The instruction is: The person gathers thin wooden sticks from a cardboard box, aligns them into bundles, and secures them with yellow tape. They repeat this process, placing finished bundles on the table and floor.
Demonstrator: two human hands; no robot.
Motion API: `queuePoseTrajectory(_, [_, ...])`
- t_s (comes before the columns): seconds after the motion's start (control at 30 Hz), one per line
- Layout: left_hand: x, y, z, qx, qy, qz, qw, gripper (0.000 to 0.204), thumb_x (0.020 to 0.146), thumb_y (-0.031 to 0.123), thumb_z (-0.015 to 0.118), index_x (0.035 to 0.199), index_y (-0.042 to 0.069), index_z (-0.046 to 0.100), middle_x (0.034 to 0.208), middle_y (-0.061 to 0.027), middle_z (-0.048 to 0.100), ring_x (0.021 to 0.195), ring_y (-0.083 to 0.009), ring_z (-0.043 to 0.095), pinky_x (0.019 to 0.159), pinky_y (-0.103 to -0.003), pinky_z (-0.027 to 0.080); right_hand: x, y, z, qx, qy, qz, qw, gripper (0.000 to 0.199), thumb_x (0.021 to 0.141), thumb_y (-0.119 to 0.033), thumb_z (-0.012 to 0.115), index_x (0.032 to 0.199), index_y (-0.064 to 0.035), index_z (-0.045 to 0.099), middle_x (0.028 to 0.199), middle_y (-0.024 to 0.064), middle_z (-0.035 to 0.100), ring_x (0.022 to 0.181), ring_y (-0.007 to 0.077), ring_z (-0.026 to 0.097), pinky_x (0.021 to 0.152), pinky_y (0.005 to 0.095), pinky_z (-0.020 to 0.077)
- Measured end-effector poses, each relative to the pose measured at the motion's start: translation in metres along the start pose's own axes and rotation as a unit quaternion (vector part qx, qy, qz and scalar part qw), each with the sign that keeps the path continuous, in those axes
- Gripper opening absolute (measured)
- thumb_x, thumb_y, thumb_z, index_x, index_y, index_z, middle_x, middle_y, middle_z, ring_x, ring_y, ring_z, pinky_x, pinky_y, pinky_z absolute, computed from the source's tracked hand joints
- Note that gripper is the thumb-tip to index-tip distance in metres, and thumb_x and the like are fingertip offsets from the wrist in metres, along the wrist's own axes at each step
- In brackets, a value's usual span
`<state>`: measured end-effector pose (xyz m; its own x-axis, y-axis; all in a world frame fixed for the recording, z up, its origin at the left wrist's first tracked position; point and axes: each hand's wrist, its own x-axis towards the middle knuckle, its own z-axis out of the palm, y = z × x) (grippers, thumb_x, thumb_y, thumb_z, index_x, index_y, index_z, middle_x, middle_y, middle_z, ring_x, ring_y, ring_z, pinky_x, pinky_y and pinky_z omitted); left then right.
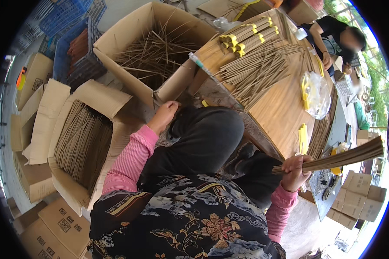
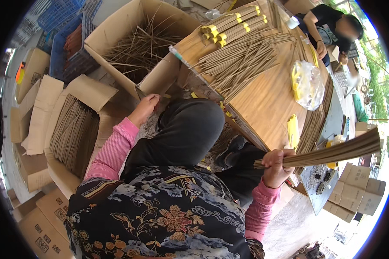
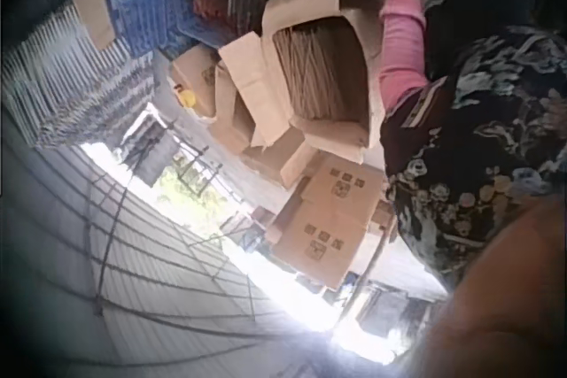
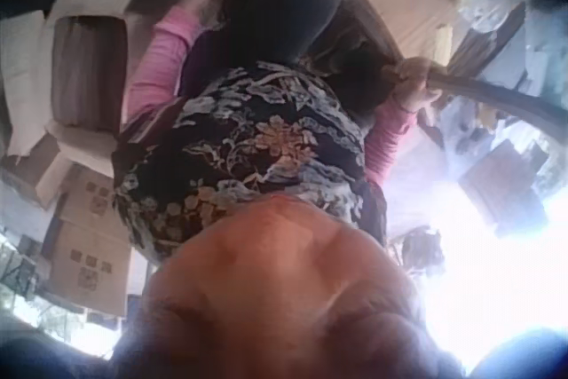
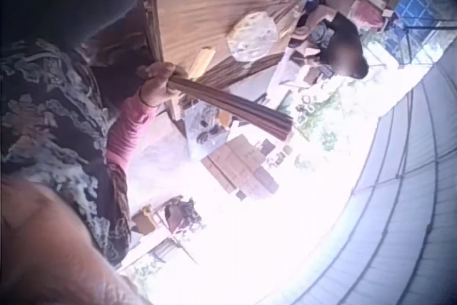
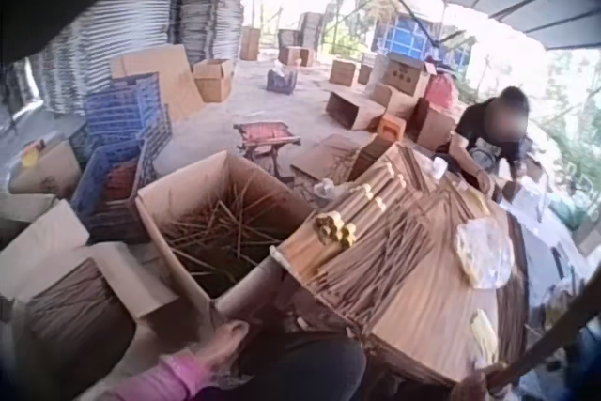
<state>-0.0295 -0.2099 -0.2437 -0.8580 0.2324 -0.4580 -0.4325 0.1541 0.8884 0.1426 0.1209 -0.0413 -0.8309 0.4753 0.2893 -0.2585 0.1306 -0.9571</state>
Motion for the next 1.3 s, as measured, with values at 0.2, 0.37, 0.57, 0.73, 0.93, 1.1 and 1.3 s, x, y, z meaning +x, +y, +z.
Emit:
queuePoseTrajectory(0.2, [-0.002,-0.091,-0.008,-0.165,0.055,-0.236,0.956,0.069,0.085,0.055,0.036,0.131,0.004,0.031,0.134,-0.0122,0.032,0.123,-0.0224,0.029,0.098,-0.034,0.024,0.027,0.015,0.019,-0.024,-0.044,-0.003,0.999,0.019,0.088,-0.018,0.052,0.074,-0.0086,0.043,0.049,-0.0019,0.034,0.038,0.0065,0.032,0.036,0.0199,0.0325])
queuePoseTrajectory(0.37, [0.047,-0.145,-0.009,-0.229,0.118,-0.236,0.937,0.076,0.084,0.060,0.033,0.133,0.001,0.026,0.139,-0.0121,0.026,0.124,-0.0210,0.027,0.101,-0.034,0.022,0.036,0.020,0.035,-0.037,-0.066,0.018,0.997,0.019,0.088,-0.017,0.051,0.075,-0.0083,0.042,0.049,-0.0015,0.035,0.037,0.0063,0.033,0.035,0.0195,0.0330])
queuePoseTrajectory(0.57, [0.104,-0.276,0.037,0.021,-0.017,-0.066,0.997,0.049,0.090,0.036,0.036,0.125,0.002,0.039,0.121,-0.0197,0.046,0.114,-0.0271,0.041,0.096,-0.035,0.029,0.038,0.022,0.045,-0.060,-0.069,0.034,0.995,0.018,0.089,-0.015,0.049,0.075,-0.0072,0.040,0.048,-0.0010,0.035,0.036,0.0068,0.033,0.034,0.0199,0.0333])
queuePoseTrajectory(0.73, [0.060,-0.207,0.043,-0.204,-0.009,-0.048,0.978,0.061,0.090,0.050,0.031,0.127,0.002,0.038,0.112,-0.0095,0.054,0.105,-0.0175,0.045,0.091,-0.030,0.032,0.037,0.024,0.047,-0.033,-0.043,0.038,0.998,0.018,0.088,-0.012,0.050,0.075,-0.0072,0.039,0.047,-0.0005,0.036,0.036,0.0072,0.034,0.034,0.0207,0.0336])
queuePoseTrajectory(0.93, [0.019,-0.123,0.021,-0.172,-0.088,-0.188,0.963,0.051,0.090,0.047,0.034,0.121,0.008,0.046,0.115,-0.0061,0.053,0.104,-0.0168,0.047,0.090,-0.030,0.034,0.021,0.012,0.044,-0.018,-0.015,0.044,0.999,0.017,0.086,-0.011,0.053,0.076,-0.0042,0.041,0.047,0.0016,0.040,0.037,0.0085,0.037,0.036,0.0223,0.0342])
queuePoseTrajectory(1.1, [0.021,-0.127,-0.014,-0.178,-0.106,-0.221,0.953,0.050,0.090,0.042,0.038,0.116,0.002,0.050,0.108,-0.0069,0.057,0.092,-0.0181,0.054,0.084,-0.029,0.039,0.007,-0.012,0.036,-0.045,-0.015,0.114,0.992,0.018,0.084,-0.009,0.057,0.075,-0.0020,0.044,0.050,0.0013,0.045,0.039,0.0081,0.043,0.038,0.0212,0.0359])
queuePoseTrajectory(1.3, [-0.047,0.093,0.027,-0.038,-0.006,0.217,0.975,0.045,0.085,0.025,0.057,0.117,-0.004,0.046,0.108,-0.0130,0.056,0.098,-0.0170,0.054,0.087,-0.028,0.041,-0.020,-0.033,0.030,0.040,-0.142,0.218,0.965,0.022,0.083,-0.017,0.060,0.073,-0.0041,0.046,0.048,-0.0018,0.044,0.037,0.0061,0.042,0.036,0.0200,0.0333])
